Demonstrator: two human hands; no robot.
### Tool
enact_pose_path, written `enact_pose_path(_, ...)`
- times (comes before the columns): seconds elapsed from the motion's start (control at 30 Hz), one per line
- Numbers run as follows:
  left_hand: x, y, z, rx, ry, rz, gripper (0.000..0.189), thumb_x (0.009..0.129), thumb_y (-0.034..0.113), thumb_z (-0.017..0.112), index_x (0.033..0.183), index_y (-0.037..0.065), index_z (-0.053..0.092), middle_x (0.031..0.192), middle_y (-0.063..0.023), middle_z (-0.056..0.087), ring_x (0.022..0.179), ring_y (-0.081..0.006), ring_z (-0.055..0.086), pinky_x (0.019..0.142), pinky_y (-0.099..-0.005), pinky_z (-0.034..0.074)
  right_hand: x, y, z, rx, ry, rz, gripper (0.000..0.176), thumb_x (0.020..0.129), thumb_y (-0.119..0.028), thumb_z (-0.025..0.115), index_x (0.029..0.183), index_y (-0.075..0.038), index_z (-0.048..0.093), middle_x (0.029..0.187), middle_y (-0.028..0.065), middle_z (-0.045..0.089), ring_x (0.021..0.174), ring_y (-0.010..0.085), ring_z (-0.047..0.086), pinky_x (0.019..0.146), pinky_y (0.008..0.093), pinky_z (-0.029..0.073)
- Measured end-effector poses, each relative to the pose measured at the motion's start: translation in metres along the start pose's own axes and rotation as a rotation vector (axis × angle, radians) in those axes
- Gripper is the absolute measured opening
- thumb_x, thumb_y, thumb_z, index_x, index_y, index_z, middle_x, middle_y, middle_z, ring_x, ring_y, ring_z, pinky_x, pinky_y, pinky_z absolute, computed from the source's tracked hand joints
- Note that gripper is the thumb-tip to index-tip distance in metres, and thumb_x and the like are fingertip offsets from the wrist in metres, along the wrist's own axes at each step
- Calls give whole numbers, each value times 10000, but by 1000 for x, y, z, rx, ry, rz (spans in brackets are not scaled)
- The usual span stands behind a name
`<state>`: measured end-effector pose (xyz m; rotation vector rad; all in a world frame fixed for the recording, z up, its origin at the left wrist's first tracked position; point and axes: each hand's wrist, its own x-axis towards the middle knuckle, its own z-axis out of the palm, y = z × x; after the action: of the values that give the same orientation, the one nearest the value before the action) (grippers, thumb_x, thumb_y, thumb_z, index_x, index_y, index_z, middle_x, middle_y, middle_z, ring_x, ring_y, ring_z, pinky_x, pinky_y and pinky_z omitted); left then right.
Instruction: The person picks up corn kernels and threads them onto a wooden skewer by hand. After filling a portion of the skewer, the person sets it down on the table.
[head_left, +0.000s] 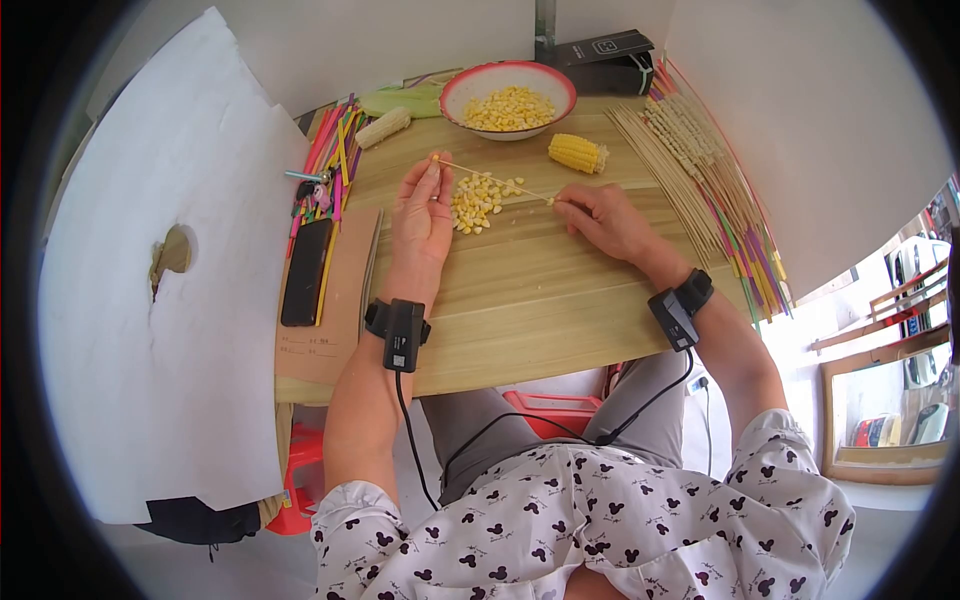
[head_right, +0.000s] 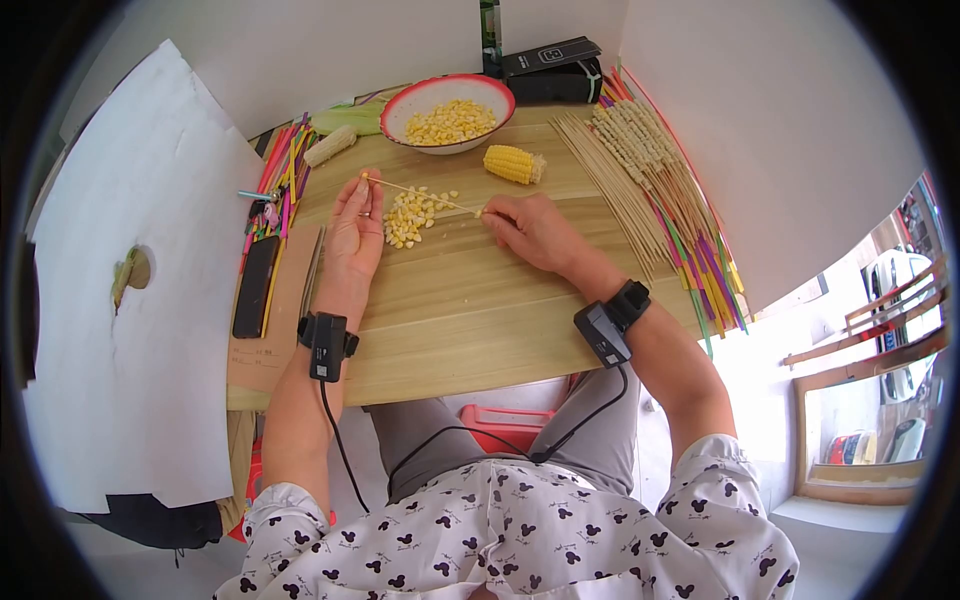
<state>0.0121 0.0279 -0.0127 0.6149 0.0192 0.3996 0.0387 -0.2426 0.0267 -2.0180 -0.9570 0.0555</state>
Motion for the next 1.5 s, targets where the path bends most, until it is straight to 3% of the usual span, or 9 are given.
enact_pose_path(0.6, -6, -8, 5, -10, -45, -21, 100, 896, -55, 611, 959, 13, 648, 1160, -150, 653, 1174, -259, 592, 1006, -317, 517, 2, -6, 5, -41, 51, -67, 185, 966, -168, 548, 898, -8, 611, 628, 114, 599, 562, 243, 596, 563, 351, 466)
enact_pose_path(0.8, -10, -4, 10, -12, -25, -71, 146, 892, 12, 656, 1033, 28, 625, 1147, -138, 654, 1166, -252, 595, 1001, -341, 512, 1, -5, 5, -5, 59, -27, 176, 965, -162, 558, 905, -6, 612, 635, 112, 591, 559, 228, 581, 562, 340, 462)
enact_pose_path(0.97, -12, -1, 12, 31, 79, -159, 315, 901, 108, 685, 1177, -13, 592, 943, -60, 628, 900, -164, 604, 863, -309, 532, -1, -2, 4, 0, 73, -39, 173, 959, -166, 568, 916, -6, 619, 653, 114, 591, 568, 227, 577, 572, 338, 464)
enact_pose_path(1.07, -8, -3, 4, 110, -11, -156, 333, 911, 113, 676, 1204, -17, 585, 888, -38, 598, 819, -136, 572, 801, -293, 526, -1, -2, 2, -15, 77, -66, 171, 957, -169, 573, 915, -10, 623, 652, 114, 591, 569, 231, 582, 574, 342, 464)
enact_pose_path(1.3, -15, -8, 12, 166, -22, -208, 275, 916, 75, 657, 1176, -4, 611, 863, -34, 596, 807, -123, 576, 776, -273, 526, -1, 3, 1, -92, 157, -92, 164, 940, -168, 591, 934, -13, 646, 732, 150, 627, 654, 317, 607, 614, 372, 479)
enact_pose_path(1.37, -21, -13, 16, 210, -52, -253, 217, 887, 54, 689, 1094, -1, 659, 891, -34, 651, 790, -113, 597, 728, -257, 521, -1, 4, 3, -90, 171, -122, 161, 943, -144, 613, 992, 6, 642, 721, 111, 611, 609, 162, 580, 593, 297, 470)
enact_pose_path(1.5, -30, -17, 29, 290, -103, -305, 212, 912, 52, 655, 1117, -6, 644, 901, -42, 644, 796, -122, 598, 759, -268, 530, 2, 3, 5, -105, 195, -156, 158, 934, -144, 623, 993, 1, 644, 734, 123, 613, 617, 189, 580, 598, 305, 471)
